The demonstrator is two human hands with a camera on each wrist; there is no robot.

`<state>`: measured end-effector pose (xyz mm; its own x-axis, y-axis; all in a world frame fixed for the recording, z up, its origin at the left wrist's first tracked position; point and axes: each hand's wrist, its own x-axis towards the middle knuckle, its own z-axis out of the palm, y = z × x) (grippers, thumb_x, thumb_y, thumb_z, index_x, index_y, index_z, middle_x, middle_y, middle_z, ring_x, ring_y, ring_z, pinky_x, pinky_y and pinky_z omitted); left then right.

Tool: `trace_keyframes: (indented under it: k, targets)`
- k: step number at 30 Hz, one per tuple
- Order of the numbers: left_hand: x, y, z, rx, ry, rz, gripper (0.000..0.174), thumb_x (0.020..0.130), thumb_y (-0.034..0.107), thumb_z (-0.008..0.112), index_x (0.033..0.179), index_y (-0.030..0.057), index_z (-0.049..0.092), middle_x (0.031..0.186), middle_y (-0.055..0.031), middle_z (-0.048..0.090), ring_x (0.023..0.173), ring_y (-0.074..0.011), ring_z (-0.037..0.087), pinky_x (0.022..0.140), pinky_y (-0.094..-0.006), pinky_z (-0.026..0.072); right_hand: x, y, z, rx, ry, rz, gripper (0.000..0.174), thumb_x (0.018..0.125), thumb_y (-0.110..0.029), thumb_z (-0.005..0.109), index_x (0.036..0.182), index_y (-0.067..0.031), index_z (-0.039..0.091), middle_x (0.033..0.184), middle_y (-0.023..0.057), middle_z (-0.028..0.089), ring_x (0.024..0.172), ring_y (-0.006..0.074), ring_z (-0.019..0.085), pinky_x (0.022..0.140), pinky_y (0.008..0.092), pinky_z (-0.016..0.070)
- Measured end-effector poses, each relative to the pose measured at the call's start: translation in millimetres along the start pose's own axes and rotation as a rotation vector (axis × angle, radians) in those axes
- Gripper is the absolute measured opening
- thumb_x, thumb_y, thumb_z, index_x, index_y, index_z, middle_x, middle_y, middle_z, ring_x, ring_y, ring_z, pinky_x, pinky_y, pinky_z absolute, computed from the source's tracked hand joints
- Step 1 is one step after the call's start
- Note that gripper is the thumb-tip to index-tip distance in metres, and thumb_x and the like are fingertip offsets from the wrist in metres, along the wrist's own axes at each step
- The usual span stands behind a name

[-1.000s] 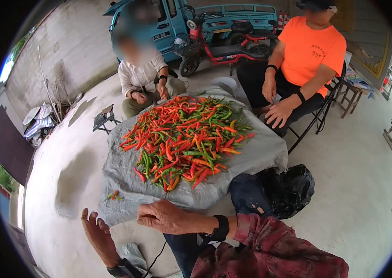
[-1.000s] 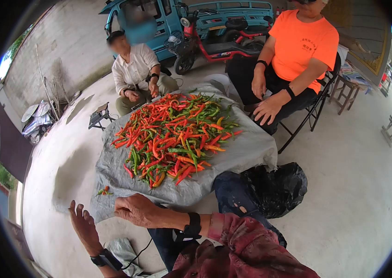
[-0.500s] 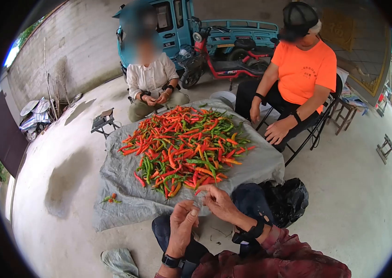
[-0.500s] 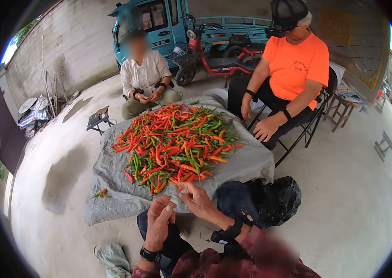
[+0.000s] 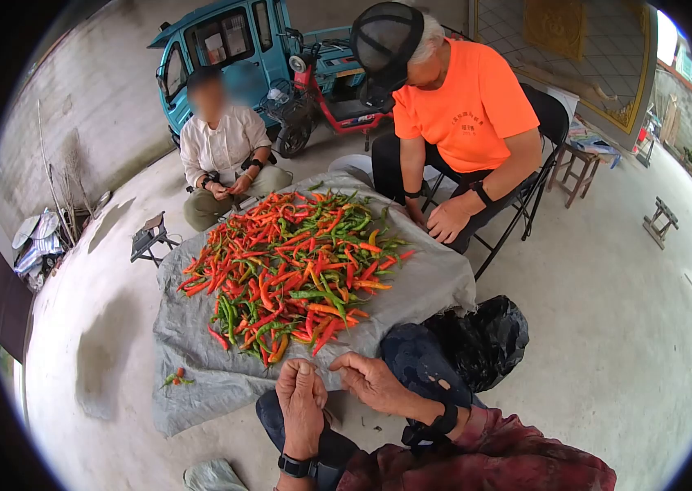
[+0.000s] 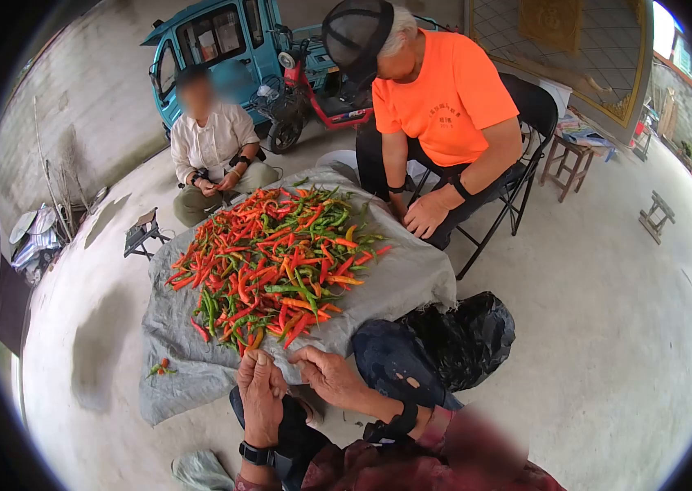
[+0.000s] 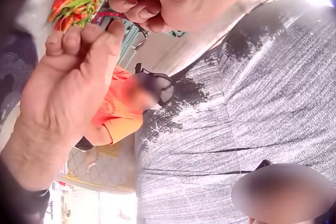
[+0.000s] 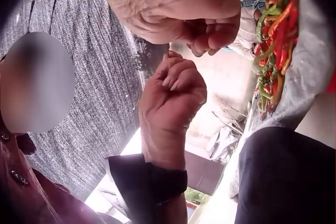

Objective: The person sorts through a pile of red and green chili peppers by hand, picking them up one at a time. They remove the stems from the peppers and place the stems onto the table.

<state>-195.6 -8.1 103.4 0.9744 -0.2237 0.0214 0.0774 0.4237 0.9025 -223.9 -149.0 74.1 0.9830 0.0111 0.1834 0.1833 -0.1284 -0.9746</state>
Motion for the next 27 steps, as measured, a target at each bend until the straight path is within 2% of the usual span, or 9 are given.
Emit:
trace_keyframes:
  k: [3, 4, 8, 11, 13, 15, 17, 23, 27]
  targets:
    - [-2.2, -15.0, -10.5, 0.029, 0.005, -0.044, 0.015, 0.097, 0.02, 0.051, 0.086, 0.0087, 0.051, 0.055, 0.0033, 0.041, 0.045, -0.0037, 0.033, 0.04, -0.0185, 0.0276, -2.9, 19.7, 15.3, -0.026, -0.041, -0.062, 0.017, 0.094, -0.006, 0.047, 0.108, -0.0012, 0.056, 0.077, 0.0063, 0.06, 0.07, 0.0118, 0.058, 0.063, 0.0269, 0.0475]
    - [-2.9, -15.6, -11.0, 0.081, 0.013, -0.038, 0.016, 0.096, 0.019, 0.052, 0.085, 0.0083, 0.052, 0.055, 0.0031, 0.042, 0.046, -0.0037, 0.035, 0.041, -0.0189, 0.0287, -3.6, 22.0, 15.7, 0.015, -0.083, 0.054, 0.017, 0.093, -0.004, 0.048, 0.107, -0.0003, 0.056, 0.082, 0.0092, 0.061, 0.075, 0.014, 0.06, 0.068, 0.0289, 0.0484]
    - [1.4, -20.5, -15.3, 0.137, 0.013, 0.008, 0.016, 0.096, 0.019, 0.052, 0.085, 0.0078, 0.052, 0.056, 0.003, 0.043, 0.046, -0.0039, 0.035, 0.041, -0.0191, 0.0296, 2.3, 21.4, 14.4, -0.063, -0.068, -0.031, 0.016, 0.092, -0.004, 0.049, 0.104, 0.0007, 0.057, 0.082, 0.0105, 0.062, 0.075, 0.0143, 0.061, 0.068, 0.0294, 0.0483]
    - [-6.9, -24.6, -19.9, 0.128, 0.02, -0.044, 0.014, 0.095, 0.018, 0.054, 0.088, 0.006, 0.054, 0.06, 0.0025, 0.047, 0.049, -0.0039, 0.039, 0.046, -0.0182, 0.0313, -6.7, 31.1, 19.4, -0.012, -0.043, -0.064, 0.014, 0.091, -0.005, 0.051, 0.102, 0.0004, 0.058, 0.081, 0.0107, 0.062, 0.073, 0.0155, 0.061, 0.066, 0.03, 0.0479]
    - [-4.3, -23.5, -16.6, 0.164, 0.028, -0.007, 0.012, 0.094, 0.016, 0.056, 0.091, 0.005, 0.055, 0.063, 0.0026, 0.048, 0.053, -0.0039, 0.04, 0.048, -0.0181, 0.0321, -3.0, 22.6, 13.2, 0.023, -0.154, 0.156, 0.013, 0.091, -0.006, 0.053, 0.101, 0.0, 0.058, 0.079, 0.0109, 0.062, 0.071, 0.016, 0.06, 0.064, 0.0309, 0.0474]
    - [-3.6, -27.6, -21.5, 0.164, 0.026, -0.027, 0.012, 0.094, 0.016, 0.056, 0.093, 0.0042, 0.055, 0.065, 0.003, 0.049, 0.055, -0.0037, 0.04, 0.049, -0.0182, 0.0328, -1.8, 38.0, 20.0, 0.014, -0.103, 0.08, 0.013, 0.091, -0.009, 0.054, 0.099, 0.0001, 0.058, 0.076, 0.0109, 0.062, 0.069, 0.0178, 0.06, 0.062, 0.031, 0.0468]
    - [-4.1, -33.2, -25.7, 0.191, -0.007, -0.032, 0.012, 0.094, 0.017, 0.055, 0.095, 0.0046, 0.055, 0.065, 0.0024, 0.048, 0.054, -0.0047, 0.041, 0.05, -0.019, 0.0344, 0.4, 51.1, 25.5, -0.02, 0.003, -0.163, 0.011, 0.092, -0.009, 0.053, 0.087, 0.0, 0.057, 0.062, 0.0069, 0.058, 0.046, 0.014, 0.058, 0.044, 0.0291, 0.0459]
    - [-0.4, -38.1, -33.8, 0.198, -0.023, -0.099, 0.013, 0.094, 0.017, 0.055, 0.094, 0.0038, 0.057, 0.067, 0.002, 0.051, 0.055, -0.0046, 0.043, 0.053, -0.0183, 0.0359, 4.0, 45.6, 17.4, -0.061, -0.044, -0.062, 0.012, 0.09, -0.013, 0.056, 0.087, -0.0007, 0.058, 0.067, 0.0109, 0.06, 0.06, 0.0185, 0.06, 0.055, 0.0341, 0.0452]
    - [-8.3, -25.7, -35.2, 0.226, -0.05, -0.121, 0.016, 0.093, 0.018, 0.057, 0.094, 0.0027, 0.057, 0.069, 0.0012, 0.053, 0.059, -0.0055, 0.046, 0.056, -0.0189, 0.0377, 0.7, 46.7, 9.2, -0.078, -0.107, -0.038, 0.012, 0.09, -0.013, 0.057, 0.089, -0.001, 0.059, 0.07, 0.0106, 0.062, 0.062, 0.0176, 0.061, 0.056, 0.0335, 0.0455]
